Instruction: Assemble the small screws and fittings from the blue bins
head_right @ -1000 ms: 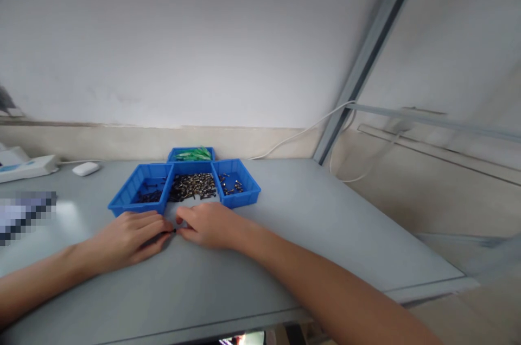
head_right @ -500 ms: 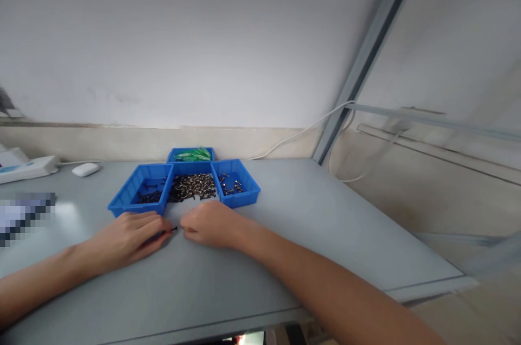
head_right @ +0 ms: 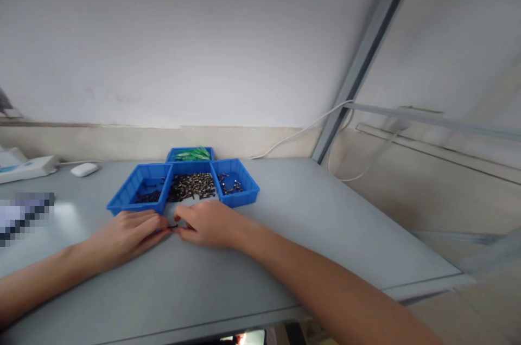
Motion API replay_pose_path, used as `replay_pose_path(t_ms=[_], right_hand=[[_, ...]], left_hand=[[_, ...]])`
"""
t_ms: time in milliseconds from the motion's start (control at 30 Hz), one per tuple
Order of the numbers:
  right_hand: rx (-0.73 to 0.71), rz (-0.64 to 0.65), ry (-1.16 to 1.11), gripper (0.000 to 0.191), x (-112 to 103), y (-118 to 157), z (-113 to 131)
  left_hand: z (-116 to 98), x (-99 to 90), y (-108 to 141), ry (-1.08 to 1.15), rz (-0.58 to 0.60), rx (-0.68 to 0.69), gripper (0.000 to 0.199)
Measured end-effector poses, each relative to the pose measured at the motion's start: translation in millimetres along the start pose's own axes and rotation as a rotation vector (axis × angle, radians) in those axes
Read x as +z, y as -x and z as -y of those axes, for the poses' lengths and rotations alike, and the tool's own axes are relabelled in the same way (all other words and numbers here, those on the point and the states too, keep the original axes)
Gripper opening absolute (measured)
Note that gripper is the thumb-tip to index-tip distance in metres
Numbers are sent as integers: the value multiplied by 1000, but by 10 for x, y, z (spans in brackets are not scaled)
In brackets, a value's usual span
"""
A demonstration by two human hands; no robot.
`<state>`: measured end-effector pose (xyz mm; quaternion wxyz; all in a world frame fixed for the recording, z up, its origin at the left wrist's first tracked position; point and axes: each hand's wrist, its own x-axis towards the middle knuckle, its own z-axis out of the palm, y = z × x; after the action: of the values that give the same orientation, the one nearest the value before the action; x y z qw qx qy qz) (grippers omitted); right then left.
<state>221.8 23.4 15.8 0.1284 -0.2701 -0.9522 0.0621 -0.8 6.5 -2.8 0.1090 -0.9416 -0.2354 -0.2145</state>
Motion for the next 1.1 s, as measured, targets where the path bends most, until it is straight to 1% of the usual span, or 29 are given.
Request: replay_pose_path(t_ms=[233, 400, 500, 733, 1100], right_hand=[[-22, 2, 53, 12, -9, -17, -2], [-11, 2, 41, 12, -17, -13, -1], [-10, 0, 36, 12, -16, -8, 3], [-25, -4, 51, 12, -10, -13, -4], [-40, -14, 47, 12, 9, -12, -16]], left_hand=[[-20, -17, -12, 15, 9, -10, 23], [-40, -28, -17, -14, 116, -100, 24], [-42, -34, -26, -32, 149, -135, 26], [-56, -57, -38, -14, 159, -128, 24], [-44, -48, -28, -13, 198, -157, 23]])
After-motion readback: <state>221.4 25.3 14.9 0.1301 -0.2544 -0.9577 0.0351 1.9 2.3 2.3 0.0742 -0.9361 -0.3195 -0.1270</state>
